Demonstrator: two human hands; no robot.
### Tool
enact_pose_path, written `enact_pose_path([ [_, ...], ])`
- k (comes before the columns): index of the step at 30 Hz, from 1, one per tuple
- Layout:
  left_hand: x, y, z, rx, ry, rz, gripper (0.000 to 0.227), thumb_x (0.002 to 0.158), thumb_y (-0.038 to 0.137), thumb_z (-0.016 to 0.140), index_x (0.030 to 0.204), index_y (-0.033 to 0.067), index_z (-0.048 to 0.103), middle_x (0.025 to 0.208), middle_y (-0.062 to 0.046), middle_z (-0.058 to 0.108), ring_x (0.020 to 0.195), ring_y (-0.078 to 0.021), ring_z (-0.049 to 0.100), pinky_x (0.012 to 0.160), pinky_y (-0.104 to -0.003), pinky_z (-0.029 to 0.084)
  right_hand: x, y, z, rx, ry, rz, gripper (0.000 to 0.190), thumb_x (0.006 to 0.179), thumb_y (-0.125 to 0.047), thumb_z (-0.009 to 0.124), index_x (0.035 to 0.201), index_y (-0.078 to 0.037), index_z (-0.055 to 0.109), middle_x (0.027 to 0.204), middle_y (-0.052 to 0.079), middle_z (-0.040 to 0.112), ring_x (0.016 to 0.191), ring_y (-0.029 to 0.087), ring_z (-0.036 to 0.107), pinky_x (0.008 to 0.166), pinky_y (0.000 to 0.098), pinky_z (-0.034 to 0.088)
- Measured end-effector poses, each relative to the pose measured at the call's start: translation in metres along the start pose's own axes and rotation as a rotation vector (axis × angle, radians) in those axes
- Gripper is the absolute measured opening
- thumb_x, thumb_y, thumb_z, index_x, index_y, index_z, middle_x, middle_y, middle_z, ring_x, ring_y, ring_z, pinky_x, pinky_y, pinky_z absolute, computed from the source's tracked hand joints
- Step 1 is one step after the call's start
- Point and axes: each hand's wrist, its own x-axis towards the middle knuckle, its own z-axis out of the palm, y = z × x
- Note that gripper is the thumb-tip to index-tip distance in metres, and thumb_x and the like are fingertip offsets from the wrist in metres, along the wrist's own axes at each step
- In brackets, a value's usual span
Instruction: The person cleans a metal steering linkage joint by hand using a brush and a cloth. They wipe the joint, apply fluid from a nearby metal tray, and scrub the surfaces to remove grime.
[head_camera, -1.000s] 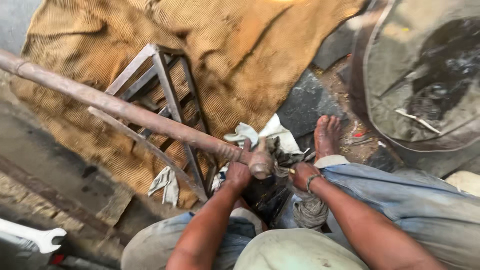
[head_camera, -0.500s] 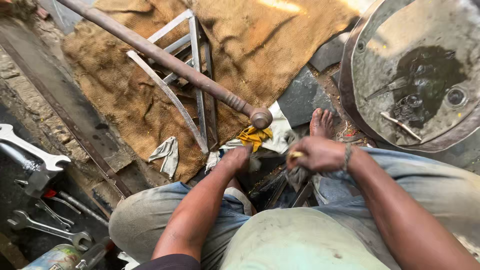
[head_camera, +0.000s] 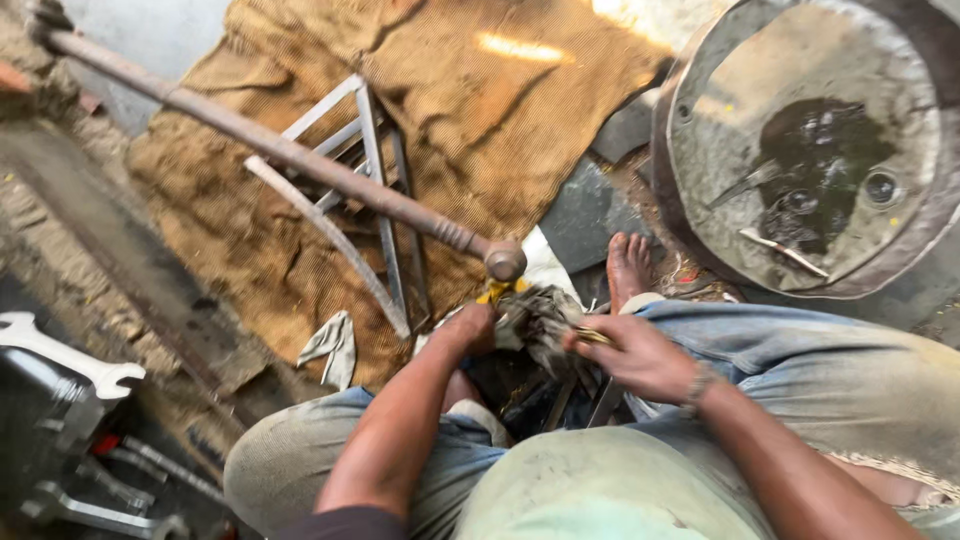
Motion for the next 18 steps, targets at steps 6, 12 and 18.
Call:
enact_pose_path([
  [6, -0.123, 0.068, -0.073, -0.605, 0.627, 0.688, 0.053, 0.081, 0.012, 0.084, 0.126, -0.0078, 0.066, 0.121, -0.022, 0.07, 0.113, -0.0351, 0.068, 0.094, -0.044, 0.053, 0.03, -0.009, 0.042, 0.221, 0.01, -0.134, 0.016, 0.101, -0.013, 0.06, 0.101, -0.004, 0.072, 0.088, -0.003, 0.067, 0.083, 0.005, 0.058, 0.076, 0.0241, 0.051],
  [12, -0.243, 0.101, -0.098, -1.175, 0.48, 0.355, 0.028, 0.088, 0.003, 0.069, 0.114, -0.004, 0.069, 0.096, 0.001, 0.065, 0.084, -0.0071, 0.058, 0.073, -0.026, 0.05, 0.019, -0.062, 0.06, 0.362, -0.101, -0.228, 0.019, 0.102, -0.016, 0.059, 0.114, -0.007, 0.071, 0.093, -0.002, 0.069, 0.083, 0.005, 0.06, 0.074, 0.0225, 0.051],
  [18, -0.349, 0.048, -0.107, -0.529, 0.774, -0.438, 0.036, 0.08, 0.01, 0.074, 0.117, 0.0117, 0.071, 0.098, -0.009, 0.076, 0.086, -0.0213, 0.074, 0.074, -0.037, 0.061, 0.0, -0.113, 0.041, 0.19, 0.288, -0.356, 0.023, 0.103, -0.014, 0.055, 0.122, -0.008, 0.066, 0.103, -0.003, 0.07, 0.08, 0.004, 0.067, 0.069, 0.0198, 0.056],
])
